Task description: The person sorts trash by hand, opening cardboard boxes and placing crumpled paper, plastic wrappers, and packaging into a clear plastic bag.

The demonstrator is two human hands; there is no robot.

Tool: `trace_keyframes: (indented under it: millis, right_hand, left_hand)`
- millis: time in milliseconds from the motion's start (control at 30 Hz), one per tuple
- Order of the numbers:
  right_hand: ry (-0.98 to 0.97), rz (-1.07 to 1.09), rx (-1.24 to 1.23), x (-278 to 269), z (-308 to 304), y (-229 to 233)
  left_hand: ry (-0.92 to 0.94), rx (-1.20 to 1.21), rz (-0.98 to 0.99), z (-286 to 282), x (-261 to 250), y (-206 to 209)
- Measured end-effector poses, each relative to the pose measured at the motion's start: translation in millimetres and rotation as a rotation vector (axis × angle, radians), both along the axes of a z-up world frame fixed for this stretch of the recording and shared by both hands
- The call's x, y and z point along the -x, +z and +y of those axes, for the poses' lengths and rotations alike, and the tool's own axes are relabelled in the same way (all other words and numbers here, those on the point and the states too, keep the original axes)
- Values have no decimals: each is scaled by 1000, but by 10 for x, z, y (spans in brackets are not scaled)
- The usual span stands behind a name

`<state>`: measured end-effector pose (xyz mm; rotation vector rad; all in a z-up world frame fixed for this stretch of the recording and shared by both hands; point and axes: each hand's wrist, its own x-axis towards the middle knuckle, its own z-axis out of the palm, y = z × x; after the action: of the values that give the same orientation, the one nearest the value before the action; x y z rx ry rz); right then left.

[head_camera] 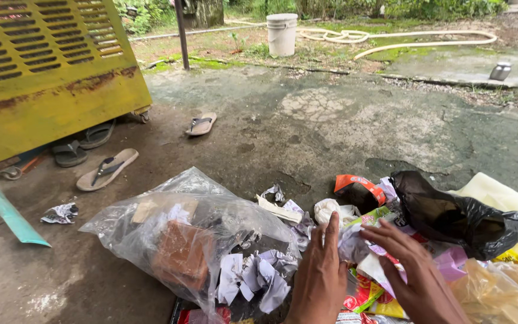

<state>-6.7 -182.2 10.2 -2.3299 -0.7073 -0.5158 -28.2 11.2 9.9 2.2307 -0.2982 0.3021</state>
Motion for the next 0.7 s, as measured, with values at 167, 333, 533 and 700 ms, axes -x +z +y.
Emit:
trace_keyframes:
  millis: [167, 333, 533, 700]
  right_hand:
    - [121, 175, -75, 193, 144, 42]
    - [63, 44, -53, 289, 241, 17]
    - [-115, 283, -235, 345, 504, 34]
    - [-468, 636, -184, 265, 639, 6]
  left_hand:
    - [-41, 172, -78, -34, 107, 77]
    - [106, 141, -194, -6, 43, 36]
    - [91, 155, -13, 40, 169, 171]
    - [14, 97, -153, 244, 377, 341]
